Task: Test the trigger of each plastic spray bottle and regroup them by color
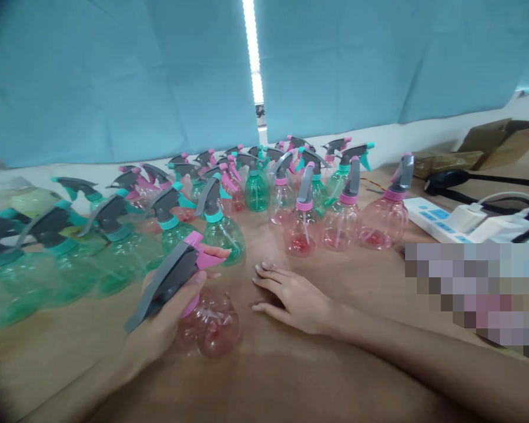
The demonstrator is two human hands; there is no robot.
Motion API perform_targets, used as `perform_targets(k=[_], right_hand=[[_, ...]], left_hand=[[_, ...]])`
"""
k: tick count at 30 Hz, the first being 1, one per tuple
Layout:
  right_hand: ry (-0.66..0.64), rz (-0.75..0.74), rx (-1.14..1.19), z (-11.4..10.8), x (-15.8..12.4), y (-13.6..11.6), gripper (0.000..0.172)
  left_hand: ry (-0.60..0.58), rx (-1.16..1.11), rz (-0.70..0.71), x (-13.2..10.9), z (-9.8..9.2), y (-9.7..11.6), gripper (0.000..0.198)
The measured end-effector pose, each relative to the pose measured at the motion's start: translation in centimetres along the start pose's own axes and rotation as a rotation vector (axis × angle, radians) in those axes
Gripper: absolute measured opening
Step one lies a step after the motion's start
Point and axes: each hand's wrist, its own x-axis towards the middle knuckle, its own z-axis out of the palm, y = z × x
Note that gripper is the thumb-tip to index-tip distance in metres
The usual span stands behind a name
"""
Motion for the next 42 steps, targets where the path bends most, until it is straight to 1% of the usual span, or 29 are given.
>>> perform_targets(k=[4, 7, 10, 19, 23, 27, 31, 36, 42], right_hand=[[-0.008, -0.007, -0.009, 0.06, -0.01, 0.09, 0.055], [0.009, -0.005, 0.014, 0.06, -0.02, 0.08, 0.053], [0.008, 0.001, 0.026, 0.01, -0.02, 0.04, 0.053], [0.018, -0.003, 0.045, 0.01, -0.07, 0.07, 0.052], [0.012, -0.001, 0.038, 0.0, -0.1, 0.06, 0.052], [0.003, 0.007, 0.026, 0.02, -0.13, 0.07, 0.053], [0.017, 0.016, 0.043, 0.01, -0.15, 0.04, 0.052], [0.007, 0.011, 0.032, -0.09, -0.13, 0.0, 0.049], [-0.007, 0.011, 0.003, -0.17, -0.07, -0.09, 0.049]], left_hand=[[-0.024, 0.015, -0.005, 0.04, -0.08, 0.18, 0.029], [-0.037, -0.005, -0.007, 0.05, -0.19, 0.21, 0.028], [-0.048, -0.019, 0.013, 0.12, -0.29, 0.15, 0.027], [-0.034, 0.012, 0.025, 0.3, -0.26, 0.09, 0.019], [-0.048, 0.018, 0.008, 0.21, -0.19, 0.01, 0.019], [-0.037, -0.011, 0.01, 0.14, -0.13, -0.04, 0.02], [-0.061, -0.015, -0.019, 0.12, -0.1, 0.02, 0.019], [-0.064, -0.025, 0.005, 0.21, -0.08, 0.07, 0.018], [-0.06, -0.035, -0.016, 0.24, -0.18, -0.05, 0.018]])
